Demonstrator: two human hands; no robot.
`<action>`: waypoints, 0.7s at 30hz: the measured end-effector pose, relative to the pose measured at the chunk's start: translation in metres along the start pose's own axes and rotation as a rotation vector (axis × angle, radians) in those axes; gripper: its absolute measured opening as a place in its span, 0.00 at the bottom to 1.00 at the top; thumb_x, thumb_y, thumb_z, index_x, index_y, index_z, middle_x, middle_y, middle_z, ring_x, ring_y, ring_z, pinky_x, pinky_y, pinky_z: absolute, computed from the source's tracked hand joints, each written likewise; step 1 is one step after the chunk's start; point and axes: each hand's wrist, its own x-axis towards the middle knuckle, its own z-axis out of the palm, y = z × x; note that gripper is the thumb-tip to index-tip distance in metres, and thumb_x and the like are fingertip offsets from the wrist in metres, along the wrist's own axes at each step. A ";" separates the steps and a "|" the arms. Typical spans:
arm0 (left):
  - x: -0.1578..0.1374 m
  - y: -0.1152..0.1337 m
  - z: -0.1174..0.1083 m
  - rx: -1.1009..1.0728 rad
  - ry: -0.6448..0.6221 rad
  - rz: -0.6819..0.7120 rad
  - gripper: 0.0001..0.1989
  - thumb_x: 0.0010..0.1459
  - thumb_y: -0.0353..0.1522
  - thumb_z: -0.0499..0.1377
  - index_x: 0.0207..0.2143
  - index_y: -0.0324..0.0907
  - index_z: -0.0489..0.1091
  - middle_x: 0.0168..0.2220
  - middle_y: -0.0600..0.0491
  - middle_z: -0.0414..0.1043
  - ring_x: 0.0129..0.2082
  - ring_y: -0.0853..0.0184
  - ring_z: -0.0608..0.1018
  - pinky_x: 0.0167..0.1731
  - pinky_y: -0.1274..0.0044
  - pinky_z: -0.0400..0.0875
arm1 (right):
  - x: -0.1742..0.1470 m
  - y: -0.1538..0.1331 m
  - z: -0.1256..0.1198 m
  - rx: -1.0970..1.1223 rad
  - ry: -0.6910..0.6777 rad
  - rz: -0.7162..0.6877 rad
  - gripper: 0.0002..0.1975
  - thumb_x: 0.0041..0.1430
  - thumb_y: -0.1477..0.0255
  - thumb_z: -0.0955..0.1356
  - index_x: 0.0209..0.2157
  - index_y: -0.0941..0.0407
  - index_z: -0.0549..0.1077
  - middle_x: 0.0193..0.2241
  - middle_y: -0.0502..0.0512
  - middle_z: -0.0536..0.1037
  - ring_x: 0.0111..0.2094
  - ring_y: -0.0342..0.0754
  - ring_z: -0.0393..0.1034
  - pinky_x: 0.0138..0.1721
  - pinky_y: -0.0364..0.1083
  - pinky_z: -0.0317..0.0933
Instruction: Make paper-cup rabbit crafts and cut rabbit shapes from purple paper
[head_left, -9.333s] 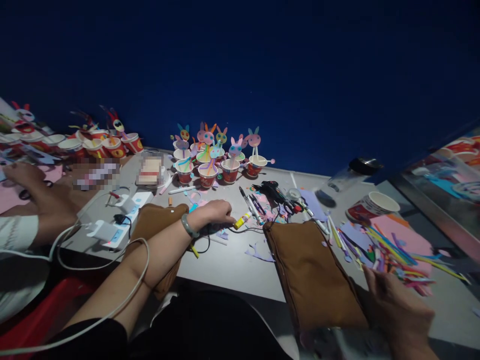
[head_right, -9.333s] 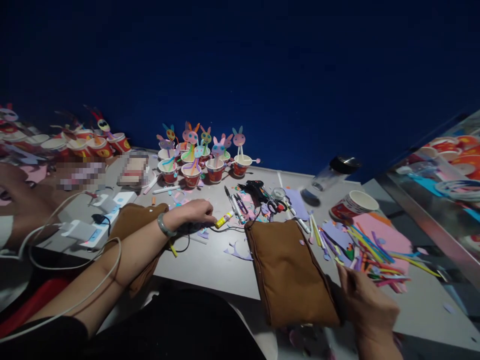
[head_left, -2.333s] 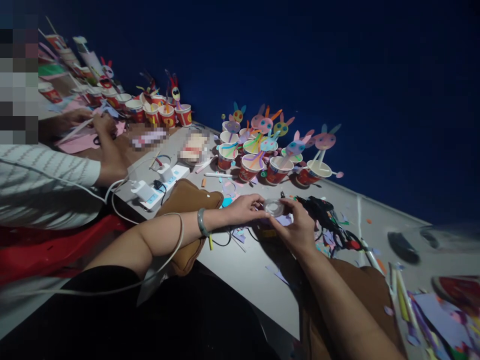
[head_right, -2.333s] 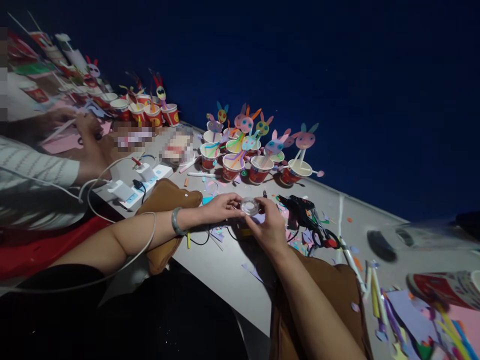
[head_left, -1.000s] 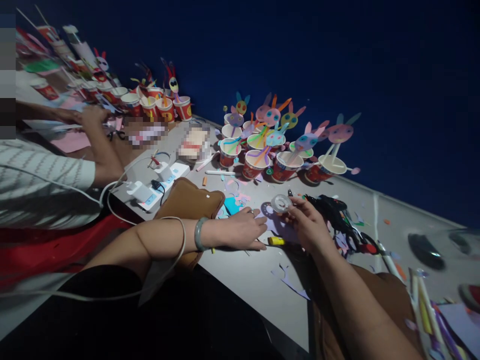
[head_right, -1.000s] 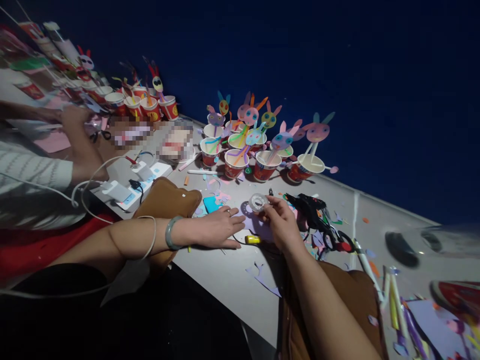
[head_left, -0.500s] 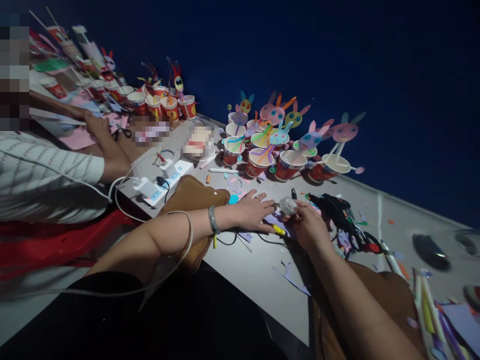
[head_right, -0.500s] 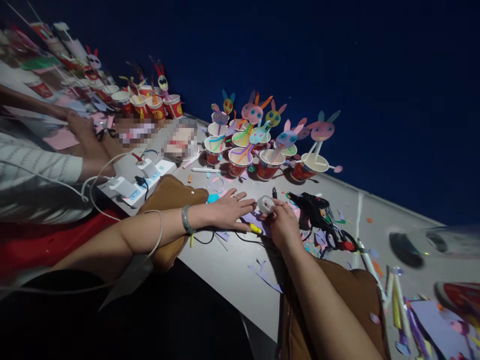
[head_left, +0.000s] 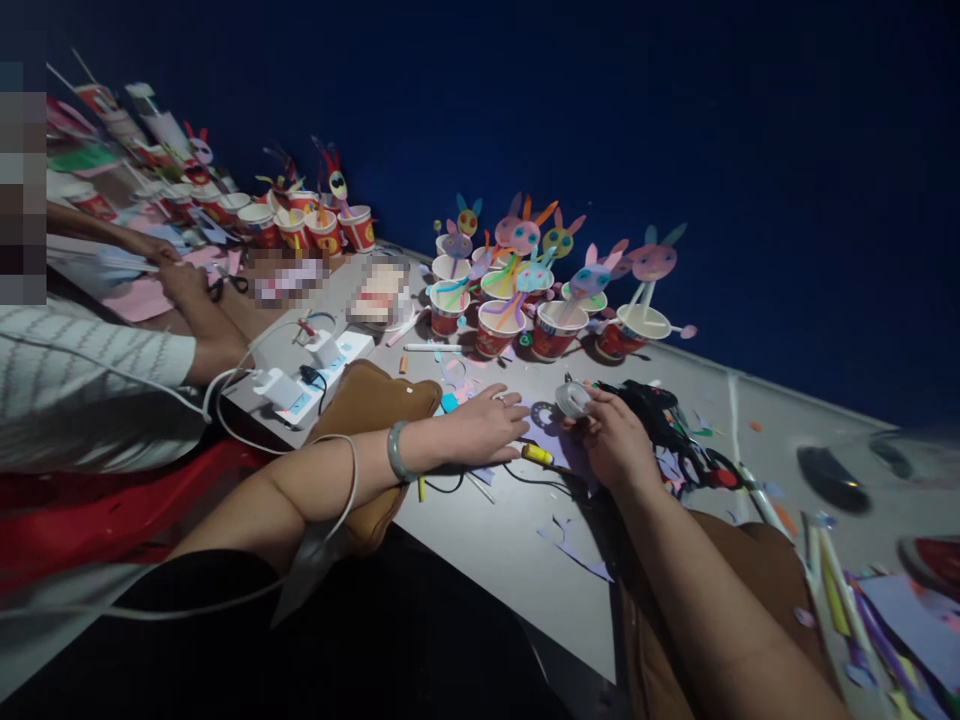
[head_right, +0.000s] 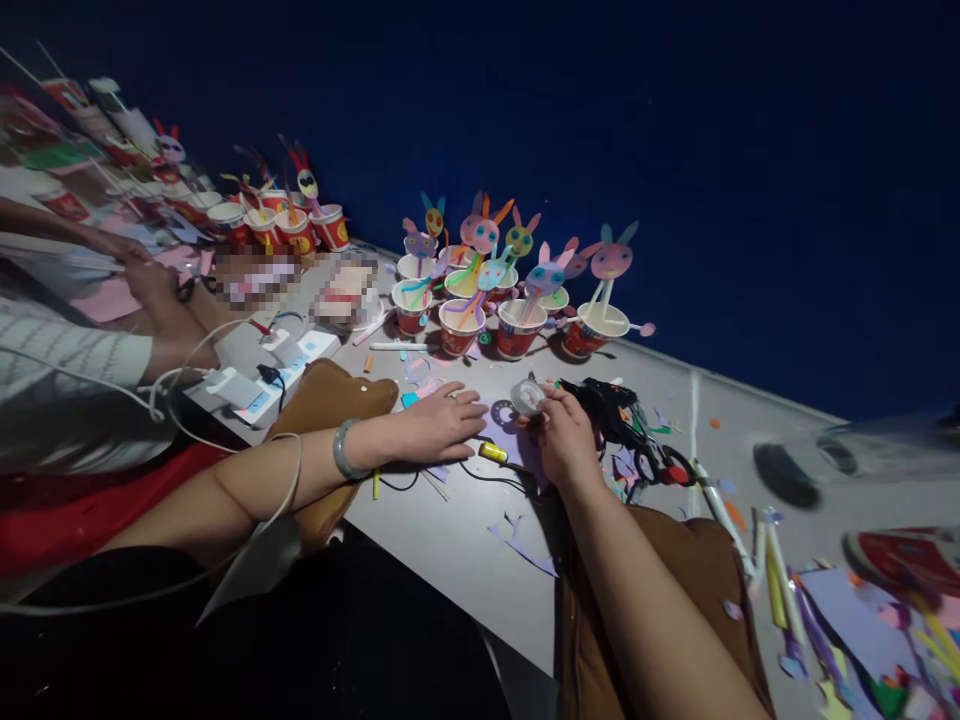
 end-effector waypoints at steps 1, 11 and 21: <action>0.000 0.003 -0.001 -0.010 -0.023 0.031 0.17 0.63 0.41 0.53 0.43 0.37 0.72 0.46 0.43 0.73 0.50 0.56 0.70 0.55 0.64 0.58 | -0.001 -0.002 0.001 -0.015 0.003 0.006 0.15 0.42 0.69 0.72 0.35 0.54 0.70 0.24 0.47 0.75 0.19 0.43 0.68 0.22 0.44 0.65; -0.009 0.032 0.004 0.089 -0.034 -0.046 0.28 0.60 0.47 0.56 0.48 0.30 0.68 0.45 0.38 0.70 0.47 0.52 0.71 0.48 0.65 0.59 | -0.003 0.010 0.008 -0.472 -0.188 -0.160 0.19 0.48 0.58 0.72 0.37 0.56 0.72 0.27 0.52 0.77 0.24 0.44 0.68 0.27 0.45 0.65; -0.014 0.042 0.004 0.170 0.009 -0.052 0.23 0.63 0.45 0.52 0.40 0.31 0.72 0.40 0.36 0.72 0.45 0.53 0.71 0.45 0.65 0.60 | -0.006 0.009 0.007 -0.911 -0.293 -0.432 0.17 0.57 0.60 0.67 0.42 0.57 0.76 0.36 0.60 0.79 0.33 0.50 0.73 0.35 0.49 0.67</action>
